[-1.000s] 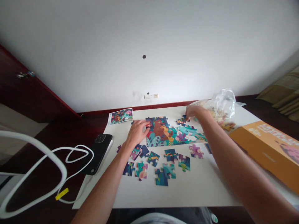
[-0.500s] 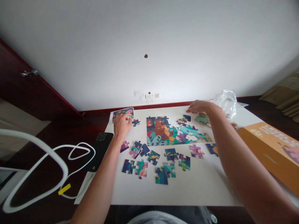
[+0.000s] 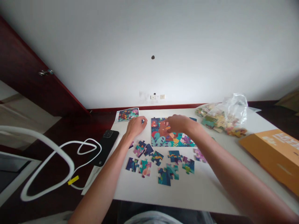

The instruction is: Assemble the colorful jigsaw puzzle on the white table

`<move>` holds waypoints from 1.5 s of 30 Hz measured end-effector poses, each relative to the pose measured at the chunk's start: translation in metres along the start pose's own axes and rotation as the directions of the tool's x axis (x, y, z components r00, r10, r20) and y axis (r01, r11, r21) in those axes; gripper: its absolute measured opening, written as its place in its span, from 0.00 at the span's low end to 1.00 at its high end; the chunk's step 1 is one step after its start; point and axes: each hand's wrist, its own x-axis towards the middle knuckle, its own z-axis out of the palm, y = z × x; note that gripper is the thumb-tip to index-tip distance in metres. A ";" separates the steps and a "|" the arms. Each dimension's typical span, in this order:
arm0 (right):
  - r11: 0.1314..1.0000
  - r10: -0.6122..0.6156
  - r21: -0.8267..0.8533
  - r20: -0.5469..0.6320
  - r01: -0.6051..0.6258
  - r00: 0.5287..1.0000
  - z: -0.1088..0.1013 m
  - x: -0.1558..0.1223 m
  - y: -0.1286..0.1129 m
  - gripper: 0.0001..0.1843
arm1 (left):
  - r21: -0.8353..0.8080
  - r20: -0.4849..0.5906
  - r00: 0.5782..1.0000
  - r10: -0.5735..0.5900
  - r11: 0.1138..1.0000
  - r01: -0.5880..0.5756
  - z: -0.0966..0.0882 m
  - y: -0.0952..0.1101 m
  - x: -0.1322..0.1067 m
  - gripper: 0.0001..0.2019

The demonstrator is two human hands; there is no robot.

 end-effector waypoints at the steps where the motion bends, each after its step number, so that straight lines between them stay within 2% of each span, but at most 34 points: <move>1: 1.000 -0.004 -0.005 -0.041 0.004 0.999 0.008 0.001 -0.015 0.17 | 0.009 0.004 1.000 0.014 1.000 -0.014 -0.005 0.005 0.004 0.11; 3: 0.994 -0.103 0.012 -0.135 0.106 0.985 0.027 0.004 -0.042 0.15 | 0.022 0.030 0.999 0.024 0.999 -0.024 -0.018 0.015 0.014 0.12; 6: 0.957 -0.268 0.052 -0.219 0.286 0.938 0.060 0.007 -0.073 0.15 | -0.019 0.125 0.988 0.094 0.996 -0.092 -0.040 0.031 0.033 0.12; 8: 0.944 -0.289 0.057 -0.338 0.326 0.896 0.081 0.007 -0.086 0.15 | -0.080 0.174 0.977 0.124 0.991 -0.112 -0.056 0.040 0.044 0.12; 10: 0.936 -0.295 0.067 -0.393 0.347 0.871 0.095 0.008 -0.093 0.15 | -0.127 0.208 0.969 0.131 0.986 -0.106 -0.071 0.045 0.054 0.12; 13: 0.933 -0.297 0.102 -0.322 0.345 0.899 0.099 0.008 -0.092 0.21 | -0.109 0.236 0.966 0.108 0.990 -0.084 -0.086 0.044 0.064 0.12; 15: 0.940 -0.283 0.127 -0.225 0.316 0.932 0.090 0.008 -0.085 0.24 | -0.071 0.232 0.968 0.095 0.994 -0.080 -0.088 0.039 0.068 0.13; 16: 0.938 -0.287 0.151 -0.172 0.313 0.942 0.082 0.008 -0.079 0.23 | -0.061 0.240 0.967 0.089 0.995 -0.076 -0.087 0.035 0.068 0.14; 18: 0.913 -0.327 0.236 -0.060 0.332 0.943 0.065 0.008 -0.065 0.16 | -0.064 0.302 0.951 0.075 0.996 -0.058 -0.083 0.027 0.069 0.15; 20: 0.866 -0.386 0.356 0.028 0.351 0.922 0.048 0.011 -0.046 0.09 | -0.074 0.413 0.909 0.063 0.997 -0.036 -0.078 0.020 0.069 0.17; 23: 0.791 -0.390 0.527 0.042 0.311 0.920 0.029 0.020 -0.011 0.06 | -0.096 0.538 0.839 0.079 0.995 -0.032 -0.070 0.012 0.069 0.21; 26: 0.685 -0.342 0.678 -0.025 0.268 0.939 0.025 0.036 0.024 0.05 | -0.122 0.588 0.795 0.147 0.988 -0.093 -0.062 0.010 0.070 0.23; 29: 0.661 -0.229 0.697 -0.169 0.280 0.959 0.033 0.054 0.049 0.08 | -0.173 0.589 0.772 0.238 0.971 -0.168 -0.049 0.011 0.072 0.21; 32: 0.658 -0.133 0.689 -0.292 0.304 0.947 0.047 0.070 0.060 0.12 | -0.251 0.502 0.810 0.302 0.948 -0.197 -0.030 0.011 0.074 0.22; 35: 0.637 -0.099 0.686 -0.382 0.353 0.919 0.058 0.081 0.059 0.17 | -0.375 0.319 0.886 0.337 0.903 -0.209 -0.008 0.013 0.074 0.25; 36: 0.628 -0.083 0.683 -0.417 0.372 0.905 0.060 0.083 0.058 0.18 | -0.420 0.267 0.899 0.348 0.881 -0.217 -0.001 0.013 0.073 0.25; 39: 0.606 -0.007 0.672 -0.531 0.426 0.848 0.068 0.090 0.053 0.17 | -0.537 0.211 0.898 0.386 0.813 -0.223 0.016 0.016 0.074 0.26; 41: 0.574 0.064 0.686 -0.582 0.448 0.811 0.075 0.095 0.051 0.17 | -0.562 0.189 0.910 0.370 0.800 -0.209 0.026 0.014 0.075 0.28; 43: 0.551 0.147 0.710 -0.600 0.439 0.786 0.083 0.099 0.050 0.18 | -0.539 0.139 0.941 0.307 0.821 -0.188 0.034 0.010 0.077 0.29; 45: 0.573 0.212 0.712 -0.606 0.405 0.767 0.093 0.103 0.050 0.19 | -0.486 0.072 0.972 0.222 0.859 -0.160 0.041 0.004 0.077 0.27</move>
